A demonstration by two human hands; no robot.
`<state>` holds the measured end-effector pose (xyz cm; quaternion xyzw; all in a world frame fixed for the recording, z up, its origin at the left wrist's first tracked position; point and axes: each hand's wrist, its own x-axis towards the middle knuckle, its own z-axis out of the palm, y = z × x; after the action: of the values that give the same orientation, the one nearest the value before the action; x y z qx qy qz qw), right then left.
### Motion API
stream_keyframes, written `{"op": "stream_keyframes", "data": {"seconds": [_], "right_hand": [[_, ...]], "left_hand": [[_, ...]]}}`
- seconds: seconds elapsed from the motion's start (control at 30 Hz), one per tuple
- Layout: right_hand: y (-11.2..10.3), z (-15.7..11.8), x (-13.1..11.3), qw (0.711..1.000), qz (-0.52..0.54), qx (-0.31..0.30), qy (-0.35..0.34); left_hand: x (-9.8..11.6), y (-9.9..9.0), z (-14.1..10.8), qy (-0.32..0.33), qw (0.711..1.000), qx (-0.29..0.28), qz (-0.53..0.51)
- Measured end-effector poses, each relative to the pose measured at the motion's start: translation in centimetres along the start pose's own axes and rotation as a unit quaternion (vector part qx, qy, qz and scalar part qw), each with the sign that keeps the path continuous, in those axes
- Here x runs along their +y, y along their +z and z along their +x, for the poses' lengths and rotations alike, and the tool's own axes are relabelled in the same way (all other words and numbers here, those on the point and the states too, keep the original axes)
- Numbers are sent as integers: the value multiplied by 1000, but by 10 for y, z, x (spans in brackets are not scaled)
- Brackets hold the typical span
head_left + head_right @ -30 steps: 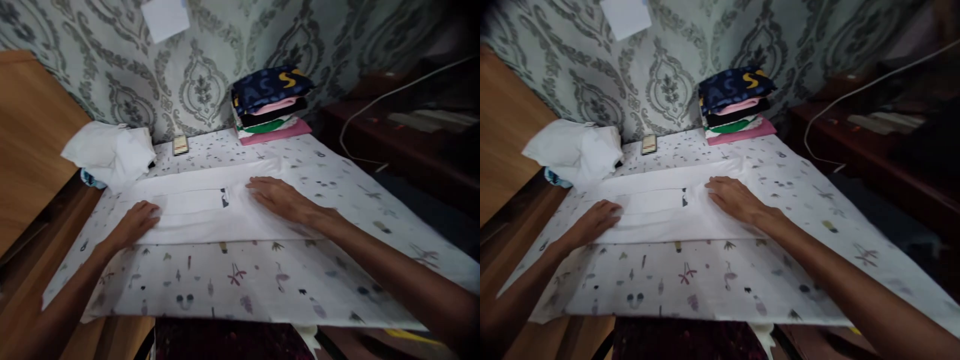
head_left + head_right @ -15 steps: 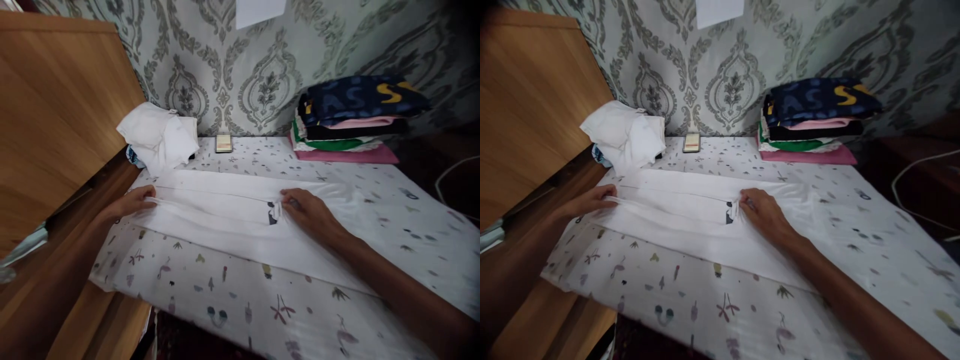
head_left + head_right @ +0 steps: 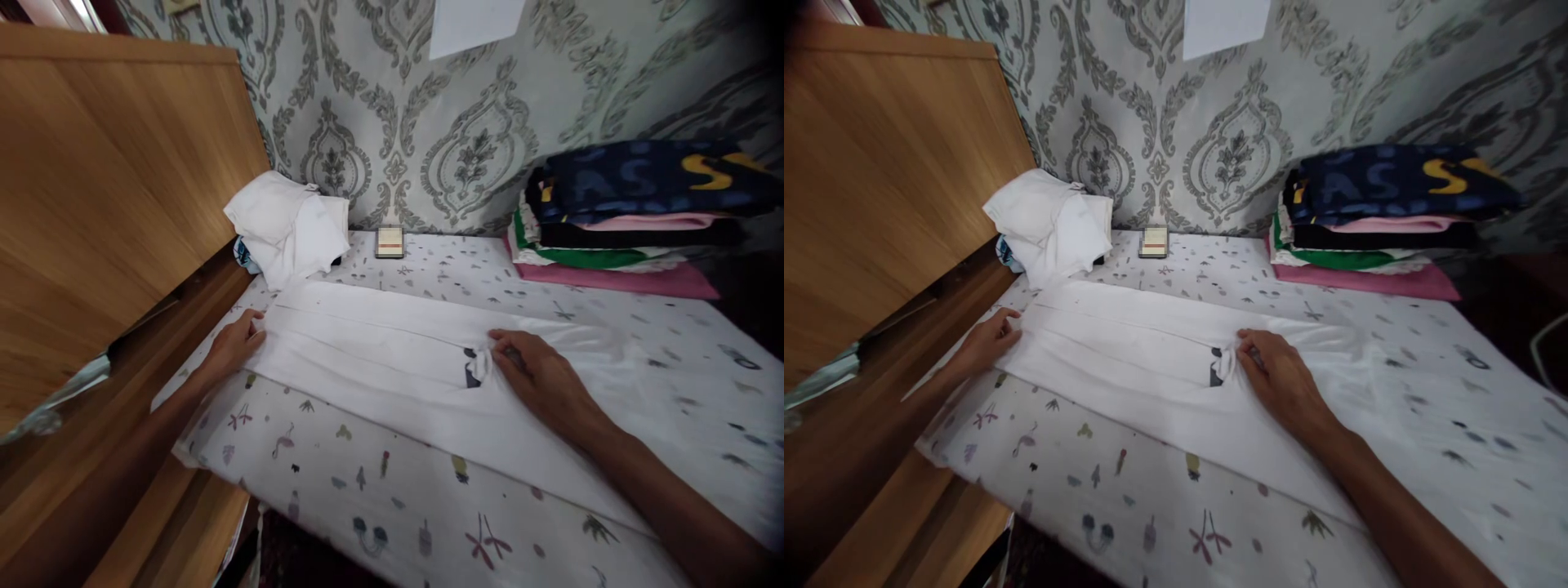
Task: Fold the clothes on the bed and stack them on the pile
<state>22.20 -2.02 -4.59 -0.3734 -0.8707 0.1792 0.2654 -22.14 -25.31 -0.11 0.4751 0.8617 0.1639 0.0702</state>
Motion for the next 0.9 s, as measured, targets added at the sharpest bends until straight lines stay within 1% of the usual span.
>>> {"op": "stream_keyframes", "data": {"seconds": [0.07,0.1,0.13,0.2,0.23,0.27,0.3,0.33,0.4,0.43,0.63,0.77,0.9], "right_hand": [[0,0,0,1000,-6,6,-4],[0,0,1,1000,-10,7,-6],[1,0,1,1000,-15,8,-7],[2,-1,2,1000,-28,10,-11],[3,-1,3,999,-34,13,-14],[5,-1,4,999,-41,17,-19],[6,-2,5,998,-48,21,-25],[7,-2,7,998,-54,23,-30],[9,-2,9,997,-64,20,-39],[9,-2,10,997,-68,17,-43],[8,-2,12,996,-73,9,-52],[8,-2,11,995,-72,14,-75],[8,-3,11,994,-75,21,-80]], "left_hand": [[8,1,-7,-6,995,11,97],[14,2,-10,0,989,25,144],[22,4,-12,17,982,43,181],[37,13,-16,91,974,63,198],[44,20,-17,137,973,53,179],[50,27,-18,178,972,29,152],[54,33,-18,208,970,-2,128],[57,40,-18,225,967,-35,113],[56,47,-17,221,965,-80,112],[53,49,-17,211,966,-90,120],[29,39,-10,145,974,-85,150],[22,41,-9,115,980,-64,151],[11,49,-9,105,985,-12,137]]}}
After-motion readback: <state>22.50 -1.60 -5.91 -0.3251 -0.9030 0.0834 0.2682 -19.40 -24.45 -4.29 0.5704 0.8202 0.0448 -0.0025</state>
